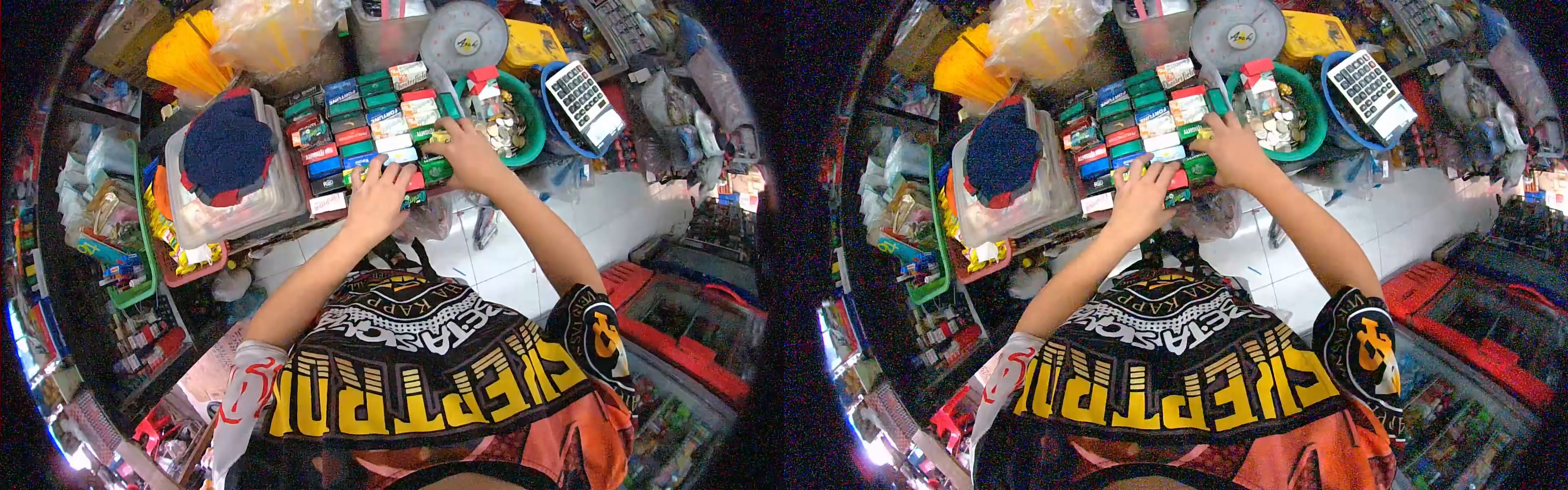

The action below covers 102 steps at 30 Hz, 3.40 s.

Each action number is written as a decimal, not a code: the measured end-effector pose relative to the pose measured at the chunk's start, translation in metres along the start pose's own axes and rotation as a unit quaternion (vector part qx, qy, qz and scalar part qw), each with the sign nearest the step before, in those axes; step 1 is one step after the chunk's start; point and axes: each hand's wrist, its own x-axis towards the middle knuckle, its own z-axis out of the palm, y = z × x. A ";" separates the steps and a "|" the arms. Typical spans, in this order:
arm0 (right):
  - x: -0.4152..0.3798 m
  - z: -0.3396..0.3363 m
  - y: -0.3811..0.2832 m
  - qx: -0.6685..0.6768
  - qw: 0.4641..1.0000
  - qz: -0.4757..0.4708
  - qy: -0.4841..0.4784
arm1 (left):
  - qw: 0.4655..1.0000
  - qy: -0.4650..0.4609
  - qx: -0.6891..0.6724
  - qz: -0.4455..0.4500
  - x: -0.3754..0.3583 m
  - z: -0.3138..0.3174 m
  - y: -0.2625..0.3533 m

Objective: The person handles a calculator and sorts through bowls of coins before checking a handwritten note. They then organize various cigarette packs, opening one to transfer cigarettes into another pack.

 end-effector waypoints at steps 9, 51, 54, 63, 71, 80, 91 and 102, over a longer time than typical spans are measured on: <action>-0.021 -0.080 0.012 0.107 0.993 -0.013 0.055 | 1.000 0.004 0.002 -0.004 0.001 0.004 0.000; -0.116 0.049 0.041 0.263 0.782 0.386 0.413 | 0.993 0.095 -0.026 0.073 0.233 0.012 0.092; -0.124 0.024 0.028 0.314 0.739 0.422 0.419 | 0.993 0.032 -0.087 0.071 0.230 0.030 0.091; -0.059 0.006 0.008 0.421 0.836 0.239 0.256 | 0.974 0.051 -0.217 0.033 0.115 -0.058 0.014; 0.023 0.014 0.023 0.090 0.946 0.311 0.012 | 0.928 0.147 -0.332 -0.086 0.020 -0.087 -0.009; 0.035 0.013 0.016 0.032 0.950 0.308 0.023 | 0.923 0.153 -0.353 -0.016 0.009 -0.091 -0.011; -0.027 -0.069 -0.003 0.143 0.916 0.347 0.142 | 0.918 0.130 -0.375 -0.003 0.007 -0.094 -0.026; -0.039 -0.091 -0.063 0.645 0.670 0.164 0.329 | 0.717 0.085 -0.690 -0.046 0.037 -0.106 0.009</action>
